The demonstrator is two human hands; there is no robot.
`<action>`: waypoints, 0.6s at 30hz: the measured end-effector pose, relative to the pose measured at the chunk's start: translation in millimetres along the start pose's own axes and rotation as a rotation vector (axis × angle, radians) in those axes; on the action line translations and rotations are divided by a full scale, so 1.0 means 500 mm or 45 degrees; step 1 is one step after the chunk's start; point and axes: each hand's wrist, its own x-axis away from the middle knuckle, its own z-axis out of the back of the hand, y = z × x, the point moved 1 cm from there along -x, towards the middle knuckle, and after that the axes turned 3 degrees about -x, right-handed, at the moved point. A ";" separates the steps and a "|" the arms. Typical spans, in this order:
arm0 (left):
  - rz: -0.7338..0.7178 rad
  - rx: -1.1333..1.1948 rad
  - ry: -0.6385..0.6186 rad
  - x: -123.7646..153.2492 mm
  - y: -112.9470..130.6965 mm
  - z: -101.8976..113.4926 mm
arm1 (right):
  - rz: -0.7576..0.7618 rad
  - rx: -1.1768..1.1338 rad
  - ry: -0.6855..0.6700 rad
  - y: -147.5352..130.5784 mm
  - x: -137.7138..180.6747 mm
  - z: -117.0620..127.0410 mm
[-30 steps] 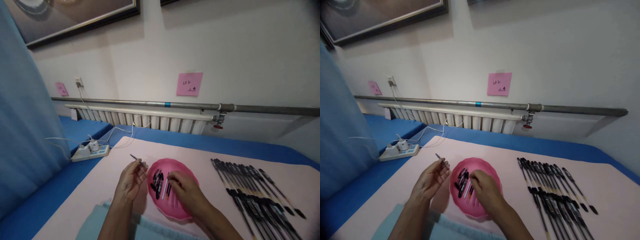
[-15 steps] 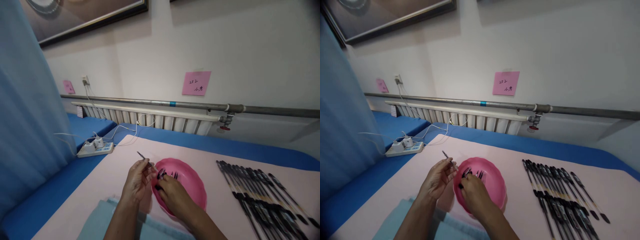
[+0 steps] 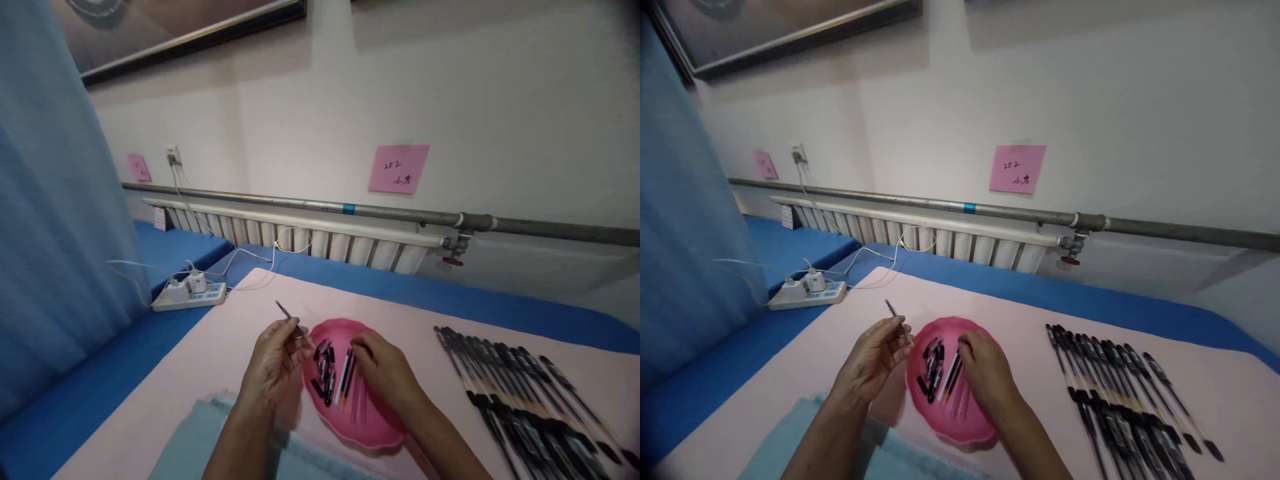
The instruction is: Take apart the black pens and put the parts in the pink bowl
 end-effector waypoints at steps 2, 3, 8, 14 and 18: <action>0.002 0.003 -0.002 0.001 0.001 0.000 | 0.056 0.006 -0.057 0.008 -0.001 -0.005; 0.002 0.004 -0.004 0.002 0.001 -0.001 | 0.096 0.006 -0.097 0.007 0.001 -0.010; 0.004 0.003 -0.030 0.006 0.003 -0.003 | 0.267 0.085 -0.263 -0.020 0.016 -0.030; 0.015 -0.003 -0.020 0.008 0.004 -0.005 | 0.178 0.248 -0.212 -0.022 0.007 -0.017; 0.007 -0.006 -0.027 0.010 0.004 -0.005 | 0.217 0.229 -0.193 -0.020 0.008 -0.022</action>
